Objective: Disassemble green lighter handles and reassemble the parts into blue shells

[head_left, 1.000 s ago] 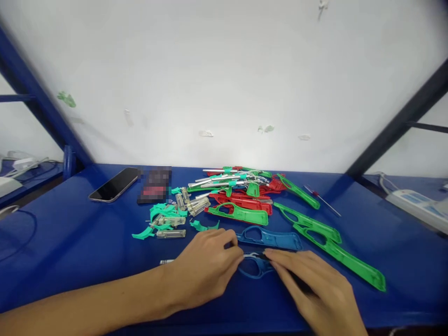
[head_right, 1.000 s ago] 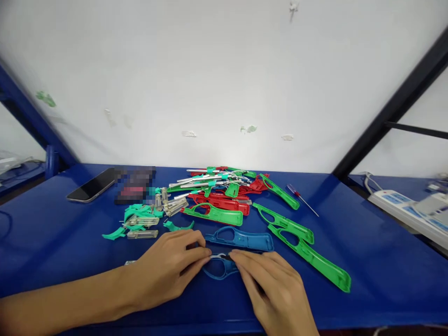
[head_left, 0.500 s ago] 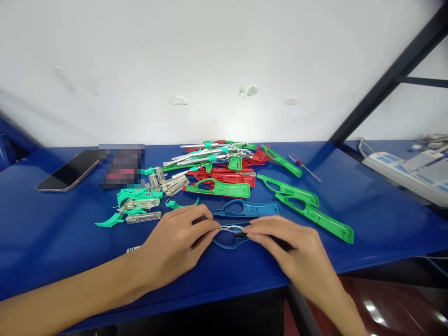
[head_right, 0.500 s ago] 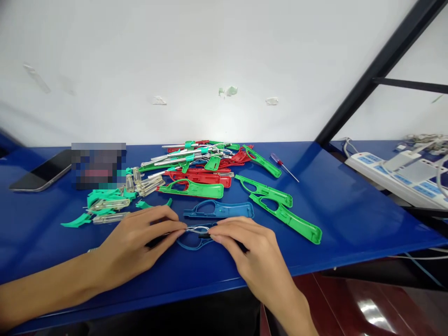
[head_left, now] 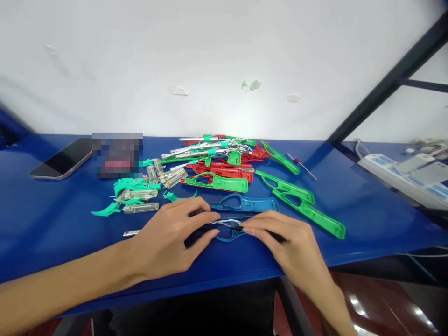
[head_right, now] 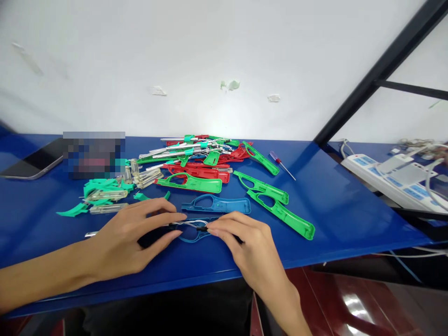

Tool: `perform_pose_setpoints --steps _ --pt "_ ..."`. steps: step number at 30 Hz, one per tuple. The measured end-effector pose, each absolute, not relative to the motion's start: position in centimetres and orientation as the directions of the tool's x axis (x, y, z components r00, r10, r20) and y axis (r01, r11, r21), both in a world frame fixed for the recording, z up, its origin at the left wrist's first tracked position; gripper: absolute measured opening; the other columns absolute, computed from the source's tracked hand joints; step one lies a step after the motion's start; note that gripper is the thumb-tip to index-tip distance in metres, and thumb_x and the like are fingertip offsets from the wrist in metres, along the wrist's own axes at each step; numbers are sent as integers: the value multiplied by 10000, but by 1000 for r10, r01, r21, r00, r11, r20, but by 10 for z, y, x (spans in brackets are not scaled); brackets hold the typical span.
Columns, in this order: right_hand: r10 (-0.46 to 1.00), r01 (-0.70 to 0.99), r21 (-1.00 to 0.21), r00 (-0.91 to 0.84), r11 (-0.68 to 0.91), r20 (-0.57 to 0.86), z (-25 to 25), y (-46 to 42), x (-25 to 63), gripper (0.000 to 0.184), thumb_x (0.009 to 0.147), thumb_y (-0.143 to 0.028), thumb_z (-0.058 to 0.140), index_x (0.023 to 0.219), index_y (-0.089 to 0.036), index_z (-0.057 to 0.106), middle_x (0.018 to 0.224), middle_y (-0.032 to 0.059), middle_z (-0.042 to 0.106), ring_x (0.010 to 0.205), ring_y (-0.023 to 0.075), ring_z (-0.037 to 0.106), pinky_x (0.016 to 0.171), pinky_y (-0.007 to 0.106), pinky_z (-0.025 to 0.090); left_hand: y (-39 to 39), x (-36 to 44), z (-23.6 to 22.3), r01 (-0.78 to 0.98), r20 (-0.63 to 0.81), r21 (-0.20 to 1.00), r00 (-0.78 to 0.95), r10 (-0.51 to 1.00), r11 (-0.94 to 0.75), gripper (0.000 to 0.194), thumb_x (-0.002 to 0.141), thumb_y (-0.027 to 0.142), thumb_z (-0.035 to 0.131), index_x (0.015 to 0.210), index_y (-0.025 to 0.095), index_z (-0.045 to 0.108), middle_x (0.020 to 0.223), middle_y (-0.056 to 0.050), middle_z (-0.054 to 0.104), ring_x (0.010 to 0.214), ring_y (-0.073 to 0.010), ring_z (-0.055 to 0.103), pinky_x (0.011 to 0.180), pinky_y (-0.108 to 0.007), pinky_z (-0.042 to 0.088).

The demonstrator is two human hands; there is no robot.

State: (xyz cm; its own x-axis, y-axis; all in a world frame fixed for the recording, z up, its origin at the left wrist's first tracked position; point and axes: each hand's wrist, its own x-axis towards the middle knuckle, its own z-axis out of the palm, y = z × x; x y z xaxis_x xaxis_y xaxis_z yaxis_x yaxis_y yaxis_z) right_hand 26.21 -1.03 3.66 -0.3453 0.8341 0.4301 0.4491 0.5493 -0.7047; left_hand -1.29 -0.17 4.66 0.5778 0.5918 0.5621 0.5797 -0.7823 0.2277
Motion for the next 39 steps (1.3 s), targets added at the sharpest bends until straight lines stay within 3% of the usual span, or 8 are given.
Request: perform_pose_setpoints --steps 6,10,17,35,39 --pt "846 460 -712 -338 530 412 37 -10 262 209 1011 -137 747 1064 -300 866 1037 -42 846 918 139 813 854 184 619 -19 -34 59 712 476 139 562 677 -689 360 1056 237 562 1412 245 613 1246 -86 673 1070 -258 690 927 -451 576" --pt "842 449 -715 -340 536 418 36 -10 263 190 1012 -153 752 1058 -302 861 1044 -43 848 923 142 814 859 190 619 -25 -47 53 752 441 158 527 727 -640 283 1065 235 558 1339 250 627 1232 -70 664 1078 -240 684 932 -423 582" --pt "850 464 -715 -341 524 402 34 -10 264 209 1015 -159 747 1067 -326 861 1055 -47 847 933 159 817 863 223 627 -16 -48 43 676 493 168 573 655 -718 242 1102 133 529 1270 220 680 1124 -49 695 989 -189 702 857 -327 584" --pt "847 467 -710 -351 527 399 36 -10 263 189 1019 -168 740 1063 -306 861 1040 -30 839 915 161 813 845 223 635 -14 -47 43 651 402 190 632 663 -735 338 1119 129 480 1405 225 633 1212 -69 683 1053 -202 681 869 -335 591" --pt "845 475 -702 -358 531 397 36 -10 263 198 1026 -173 731 1080 -311 861 1050 -24 842 928 174 815 846 241 641 -14 -45 47 653 334 165 668 664 -740 474 1098 70 420 1527 233 538 1231 -79 693 1095 -217 672 909 -341 590"
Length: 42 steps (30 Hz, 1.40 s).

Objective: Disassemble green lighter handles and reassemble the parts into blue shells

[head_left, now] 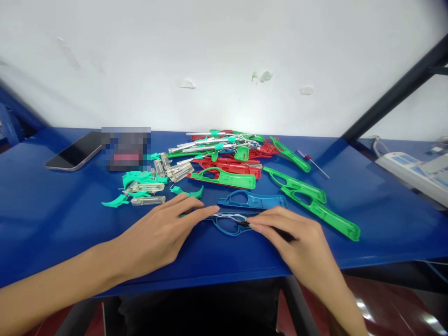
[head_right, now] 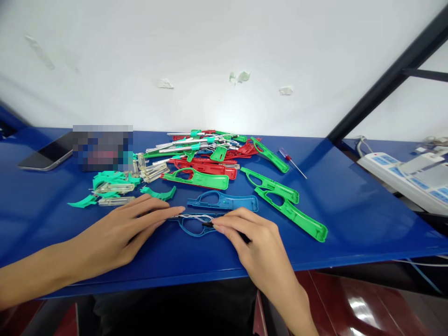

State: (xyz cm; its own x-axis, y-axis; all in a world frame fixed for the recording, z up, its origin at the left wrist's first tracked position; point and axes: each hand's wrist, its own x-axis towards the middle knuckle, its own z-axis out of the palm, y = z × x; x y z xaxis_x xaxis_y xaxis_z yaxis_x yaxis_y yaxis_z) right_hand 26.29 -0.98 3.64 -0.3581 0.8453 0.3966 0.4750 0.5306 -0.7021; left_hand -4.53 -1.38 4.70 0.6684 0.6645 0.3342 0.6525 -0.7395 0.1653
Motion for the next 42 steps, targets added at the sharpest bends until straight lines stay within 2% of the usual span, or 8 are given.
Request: perform_pose_setpoints --steps 3,8,12,18,22,25,29,42 --pt "841 484 -690 -368 538 397 37 -10 263 187 1033 -181 725 1081 -304 859 1054 -25 841 930 172 813 862 241 633 -13 -45 49 647 301 170 684 664 -743 573 1052 15 390 1563 252 496 1245 -86 681 1114 -215 670 912 -326 587" --pt "839 508 -670 -371 541 397 37 -10 263 173 1050 -211 709 1083 -304 851 1065 -17 840 927 191 816 858 269 636 -12 -48 47 650 281 170 689 668 -741 614 1012 -10 371 1538 278 502 1265 -87 658 1122 -213 668 888 -312 579" --pt "820 497 -652 -364 572 442 37 -12 262 174 1053 -183 700 1086 -286 836 1043 -24 838 913 171 809 857 246 623 -11 -48 50 652 255 207 683 684 -729 642 992 -25 349 1527 295 504 1255 -68 643 1102 -192 669 863 -281 572" --pt "784 487 -618 -314 617 536 39 -14 260 180 1045 -137 704 1078 -289 797 1021 -47 826 899 142 787 891 228 603 -15 -44 62 621 258 390 636 728 -680 456 1102 98 369 1476 277 557 1202 -40 633 1011 -134 663 886 -243 560" --pt "778 482 -613 -324 626 539 40 -14 260 186 1058 -142 683 1071 -294 789 1018 -39 826 891 160 790 874 254 620 -17 -40 63 645 263 418 588 765 -640 294 1109 238 517 1368 286 646 1171 -27 674 1025 -157 695 904 -272 572" --pt "767 482 -601 -322 637 555 40 -14 260 186 1060 -139 677 1054 -290 784 1000 -39 824 885 159 791 870 254 621 -15 -36 60 642 314 421 560 767 -641 212 1105 243 558 1261 276 698 1104 -14 706 968 -152 717 835 -258 566" --pt "749 481 -580 -336 658 572 40 -15 260 195 1065 -128 660 1060 -284 778 1007 -37 825 899 156 791 881 247 622 -15 -34 58 623 369 412 553 747 -665 202 1117 213 545 1247 262 692 1051 4 705 904 -124 698 781 -228 526" --pt "744 483 -571 -342 664 574 37 -16 261 210 1070 -114 656 1113 -289 762 1048 -69 821 939 114 776 945 194 577 -15 -34 55 598 366 437 565 740 -672 243 1116 181 499 1282 258 659 989 30 658 776 -94 624 688 -231 455"
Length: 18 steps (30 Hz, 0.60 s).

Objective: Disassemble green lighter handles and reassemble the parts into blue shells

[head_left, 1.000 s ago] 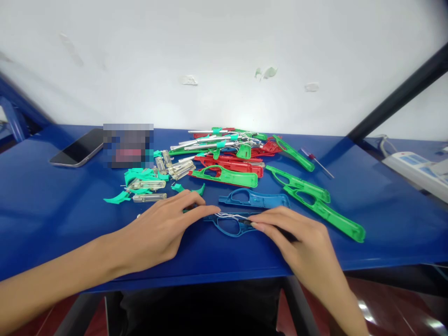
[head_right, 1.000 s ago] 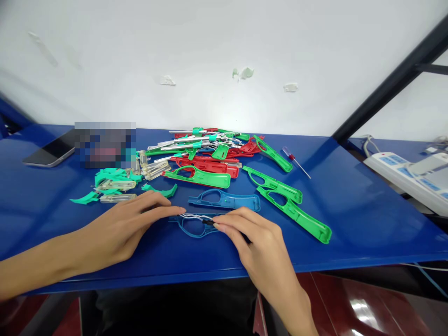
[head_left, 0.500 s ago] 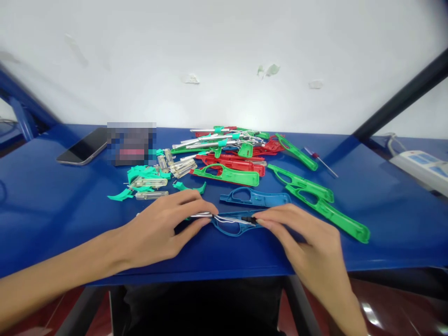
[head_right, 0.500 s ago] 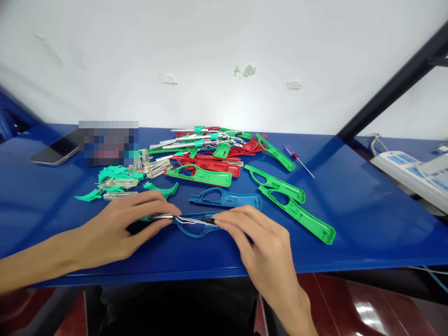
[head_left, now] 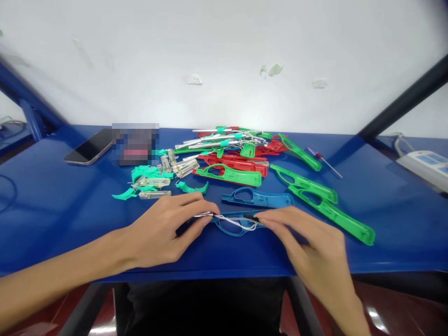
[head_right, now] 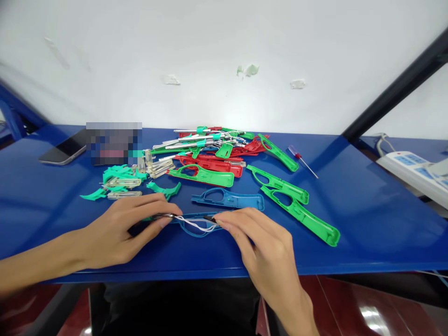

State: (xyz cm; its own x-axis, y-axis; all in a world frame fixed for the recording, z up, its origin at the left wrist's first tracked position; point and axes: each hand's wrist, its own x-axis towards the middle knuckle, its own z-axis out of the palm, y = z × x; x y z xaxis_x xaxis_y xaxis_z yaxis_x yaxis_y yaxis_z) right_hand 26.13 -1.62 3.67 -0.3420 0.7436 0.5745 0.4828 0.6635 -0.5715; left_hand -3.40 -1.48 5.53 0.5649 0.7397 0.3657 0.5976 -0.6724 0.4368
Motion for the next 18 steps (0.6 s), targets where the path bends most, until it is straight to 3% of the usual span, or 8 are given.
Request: perform_pose_setpoints --steps 7,18 --pt "730 486 -552 -350 677 587 36 -14 262 230 1066 -89 651 1126 -281 762 1063 -56 823 944 128 782 938 215 585 -18 -34 54 607 382 427 551 742 -671 243 1092 217 524 1268 275 681 968 33 661 708 -96 605 630 -254 423" --pt "728 480 -553 -356 681 587 36 -14 261 222 1063 -78 654 1117 -263 764 1074 -68 815 976 91 766 985 155 529 -16 -36 51 613 349 422 570 744 -668 203 1098 273 556 1238 291 702 988 26 680 747 -115 660 664 -270 454"
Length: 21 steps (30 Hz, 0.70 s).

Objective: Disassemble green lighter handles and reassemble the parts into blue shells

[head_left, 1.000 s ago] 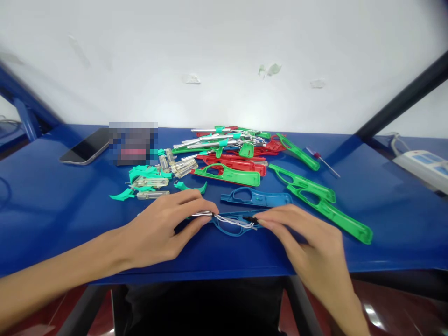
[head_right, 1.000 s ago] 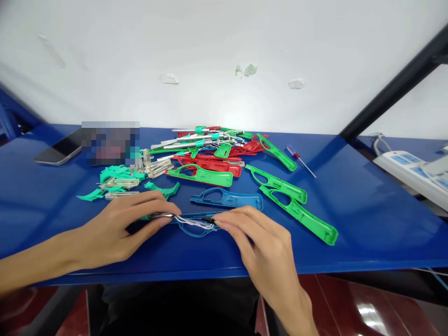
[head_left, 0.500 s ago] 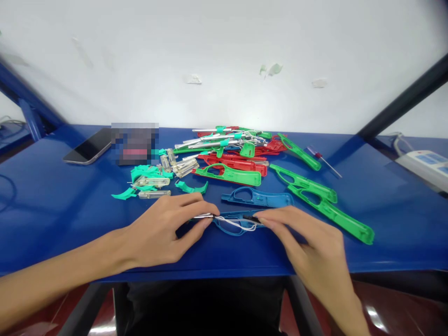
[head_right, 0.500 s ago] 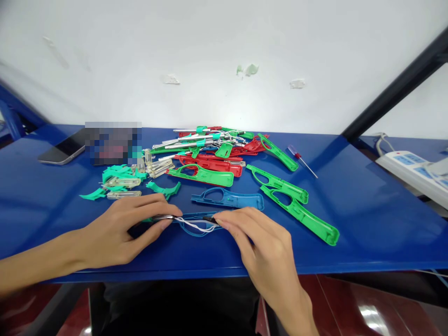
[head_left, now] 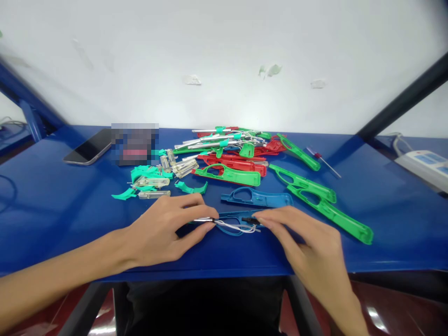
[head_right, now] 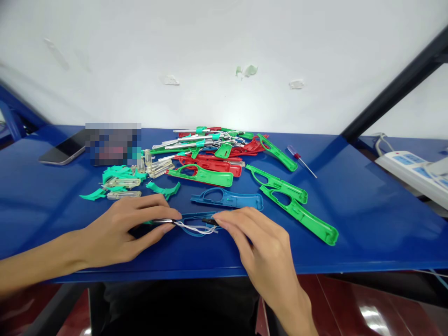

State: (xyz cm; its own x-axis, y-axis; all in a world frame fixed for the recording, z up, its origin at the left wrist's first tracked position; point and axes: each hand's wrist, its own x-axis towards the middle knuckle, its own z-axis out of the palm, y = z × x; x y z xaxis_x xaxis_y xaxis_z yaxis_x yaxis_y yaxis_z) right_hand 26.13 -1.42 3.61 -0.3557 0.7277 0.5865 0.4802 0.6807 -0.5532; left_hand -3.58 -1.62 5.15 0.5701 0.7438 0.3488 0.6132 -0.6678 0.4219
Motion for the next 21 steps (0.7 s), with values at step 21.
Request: perform_pose_setpoints --steps 21 --pt "722 491 -538 -359 685 592 39 -14 259 210 1034 -54 681 1088 -228 784 1040 -46 829 958 106 772 959 160 543 -19 -29 56 590 513 337 539 668 -734 206 1048 185 613 1160 202 784 981 -14 723 766 -101 676 671 -231 520"
